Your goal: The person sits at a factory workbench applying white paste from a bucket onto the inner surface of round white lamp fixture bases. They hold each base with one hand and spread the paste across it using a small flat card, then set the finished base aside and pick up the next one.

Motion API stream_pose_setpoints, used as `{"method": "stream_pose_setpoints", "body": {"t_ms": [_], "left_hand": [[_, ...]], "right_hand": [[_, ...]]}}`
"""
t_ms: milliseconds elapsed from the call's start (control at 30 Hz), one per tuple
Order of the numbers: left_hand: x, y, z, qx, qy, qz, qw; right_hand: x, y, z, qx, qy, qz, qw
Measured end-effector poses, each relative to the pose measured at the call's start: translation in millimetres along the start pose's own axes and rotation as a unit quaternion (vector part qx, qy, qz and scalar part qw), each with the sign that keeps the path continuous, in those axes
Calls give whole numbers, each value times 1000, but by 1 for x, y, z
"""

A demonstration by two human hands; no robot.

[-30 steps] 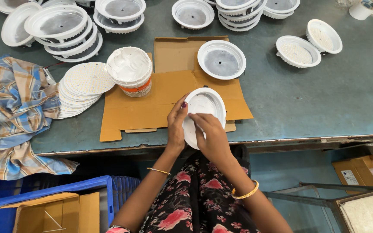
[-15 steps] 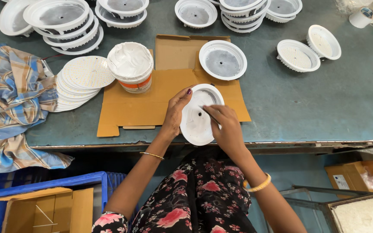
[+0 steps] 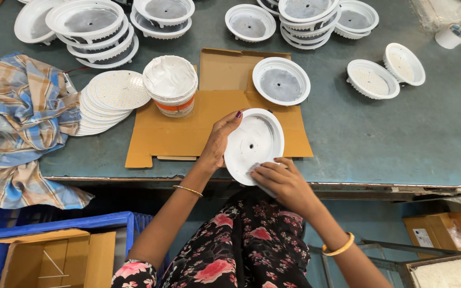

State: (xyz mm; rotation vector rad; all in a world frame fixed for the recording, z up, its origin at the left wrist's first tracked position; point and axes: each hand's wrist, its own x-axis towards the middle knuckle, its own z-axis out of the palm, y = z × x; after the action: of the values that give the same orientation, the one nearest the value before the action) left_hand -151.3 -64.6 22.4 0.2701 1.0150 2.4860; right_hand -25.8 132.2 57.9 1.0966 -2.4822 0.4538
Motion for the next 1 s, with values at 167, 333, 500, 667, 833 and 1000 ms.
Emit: {"method": "stream_pose_setpoints", "body": {"t_ms": [167,333,500,667,833,1000], "left_hand": [[-2,-4,12,39,15,29,999],[4,-32,22,91,35,135,986],[12,-71,16,82,81,197,974],[22,-87,-5,71,155,200,965],[17,-80,-4,240,214,211,923],[-37,-70,2,502,172,368,764]], "right_hand": [[-16,16,-4,75,81,182,977],[-5,-5,22,-8,143,308,941],[8,-42,38,-35,64,398,914],[-8,-29,35,80,98,407,904],[-20,36,64,190,277,460,822],[-33,60,93,192,342,375,840]]}}
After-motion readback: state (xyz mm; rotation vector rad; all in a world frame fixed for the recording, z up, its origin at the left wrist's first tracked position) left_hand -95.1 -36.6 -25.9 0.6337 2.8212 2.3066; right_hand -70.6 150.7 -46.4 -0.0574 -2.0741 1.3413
